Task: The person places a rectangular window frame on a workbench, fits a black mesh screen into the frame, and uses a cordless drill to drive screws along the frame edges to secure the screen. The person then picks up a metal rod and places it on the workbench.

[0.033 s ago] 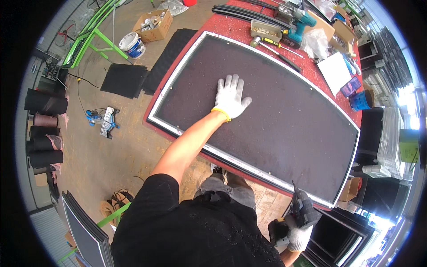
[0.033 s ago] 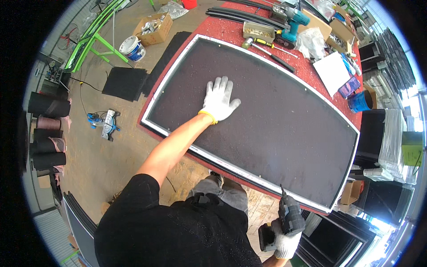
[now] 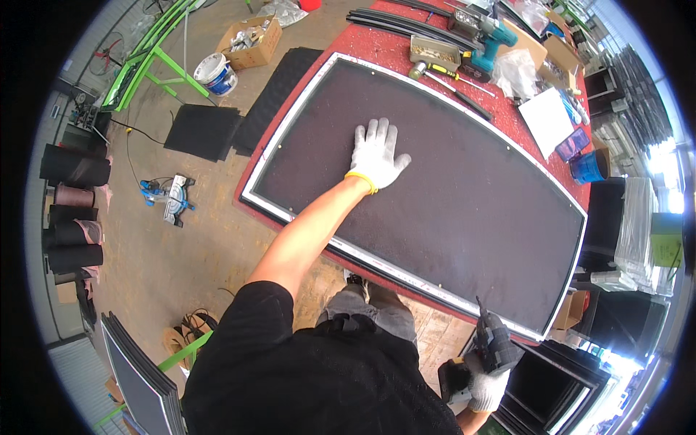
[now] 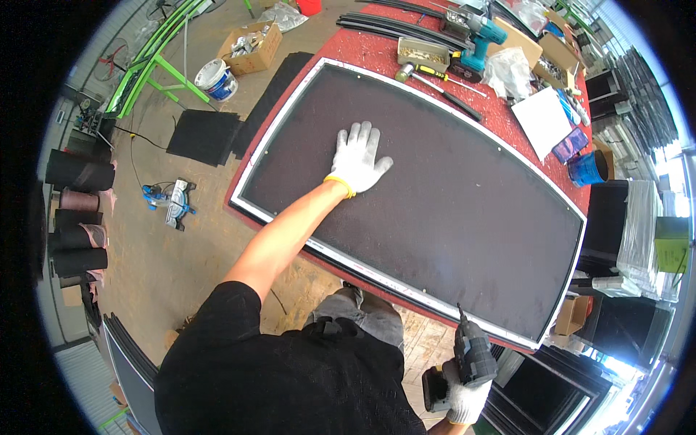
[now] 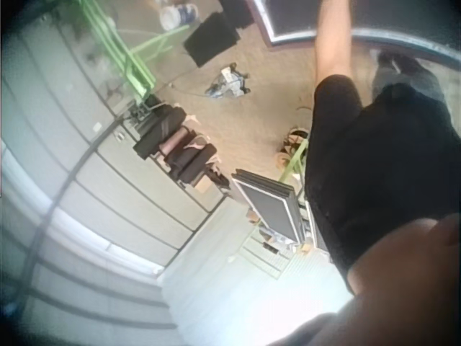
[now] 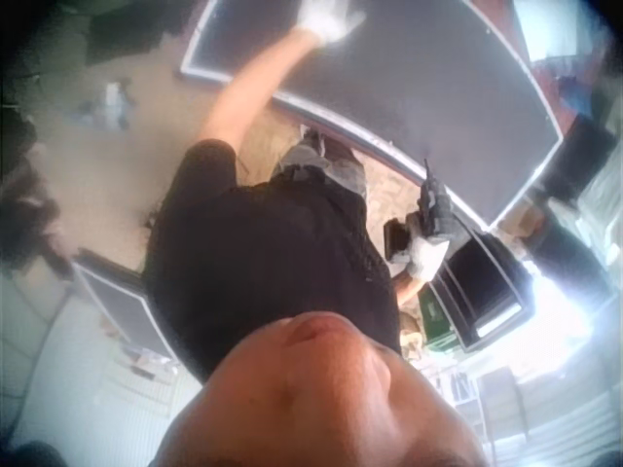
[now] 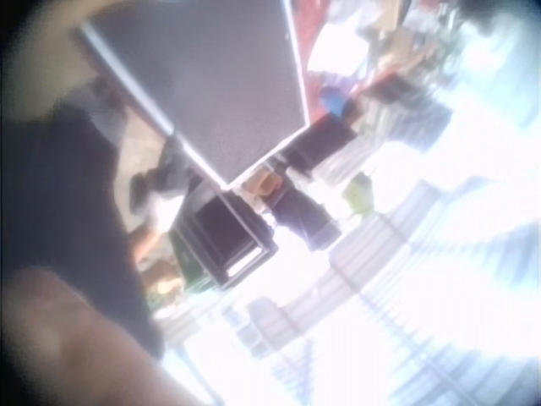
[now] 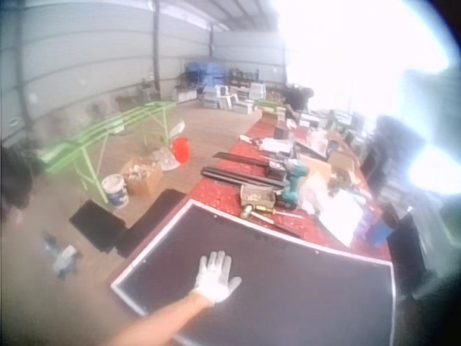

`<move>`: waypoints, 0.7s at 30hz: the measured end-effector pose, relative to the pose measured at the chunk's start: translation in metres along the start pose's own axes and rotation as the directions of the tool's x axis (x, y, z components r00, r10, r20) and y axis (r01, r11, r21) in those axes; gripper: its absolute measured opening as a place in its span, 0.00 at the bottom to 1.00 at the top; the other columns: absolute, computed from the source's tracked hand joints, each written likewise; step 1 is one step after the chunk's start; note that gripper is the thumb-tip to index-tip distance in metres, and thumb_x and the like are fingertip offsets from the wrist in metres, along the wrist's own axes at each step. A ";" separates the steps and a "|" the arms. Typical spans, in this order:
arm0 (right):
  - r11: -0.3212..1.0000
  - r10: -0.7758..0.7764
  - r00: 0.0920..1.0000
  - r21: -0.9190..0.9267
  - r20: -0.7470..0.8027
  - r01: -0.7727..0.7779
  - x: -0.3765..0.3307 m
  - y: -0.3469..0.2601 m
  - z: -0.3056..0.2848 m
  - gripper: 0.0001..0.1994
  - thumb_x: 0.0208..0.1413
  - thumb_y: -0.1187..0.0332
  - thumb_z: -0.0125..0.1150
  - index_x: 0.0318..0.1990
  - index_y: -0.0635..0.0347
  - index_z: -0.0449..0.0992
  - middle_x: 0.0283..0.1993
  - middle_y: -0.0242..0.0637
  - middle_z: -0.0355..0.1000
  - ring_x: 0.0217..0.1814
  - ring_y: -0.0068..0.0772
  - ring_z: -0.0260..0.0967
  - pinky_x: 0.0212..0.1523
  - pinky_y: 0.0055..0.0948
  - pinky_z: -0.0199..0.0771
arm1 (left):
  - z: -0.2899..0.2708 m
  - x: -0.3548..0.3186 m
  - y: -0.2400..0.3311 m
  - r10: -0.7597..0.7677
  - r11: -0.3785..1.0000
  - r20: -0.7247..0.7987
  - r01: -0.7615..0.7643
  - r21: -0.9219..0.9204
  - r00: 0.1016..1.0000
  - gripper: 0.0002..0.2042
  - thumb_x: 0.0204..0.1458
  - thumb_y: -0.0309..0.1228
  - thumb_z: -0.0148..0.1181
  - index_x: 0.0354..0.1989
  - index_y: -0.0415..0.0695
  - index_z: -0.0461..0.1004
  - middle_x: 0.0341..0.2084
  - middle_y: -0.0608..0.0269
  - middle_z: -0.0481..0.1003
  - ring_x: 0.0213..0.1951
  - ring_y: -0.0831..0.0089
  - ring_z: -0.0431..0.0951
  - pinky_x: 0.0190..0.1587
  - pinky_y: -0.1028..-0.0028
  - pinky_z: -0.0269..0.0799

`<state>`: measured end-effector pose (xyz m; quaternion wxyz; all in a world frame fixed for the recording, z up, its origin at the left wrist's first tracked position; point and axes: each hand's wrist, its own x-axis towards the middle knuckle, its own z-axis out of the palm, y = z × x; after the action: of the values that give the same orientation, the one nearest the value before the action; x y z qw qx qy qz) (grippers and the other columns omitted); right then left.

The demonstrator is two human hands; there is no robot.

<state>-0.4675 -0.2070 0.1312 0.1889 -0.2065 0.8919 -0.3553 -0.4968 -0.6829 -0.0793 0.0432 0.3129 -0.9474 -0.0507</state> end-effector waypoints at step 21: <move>0.982 0.150 0.988 0.120 -0.030 -0.145 0.188 0.027 -0.025 0.23 0.56 0.72 0.75 0.61 0.57 0.83 0.51 0.37 0.82 0.51 0.37 0.81 0.59 0.47 0.83 | 0.018 0.058 -0.083 -0.279 0.958 -0.154 0.285 0.016 0.948 0.46 0.66 0.60 0.60 0.80 0.33 0.61 0.80 0.36 0.58 0.82 0.39 0.55 0.82 0.37 0.48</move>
<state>-0.6449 -0.2696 0.0933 0.2094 -0.1214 0.8857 -0.3961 -0.4962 -0.7824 -0.1040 0.1010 0.4488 -0.8878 -0.0147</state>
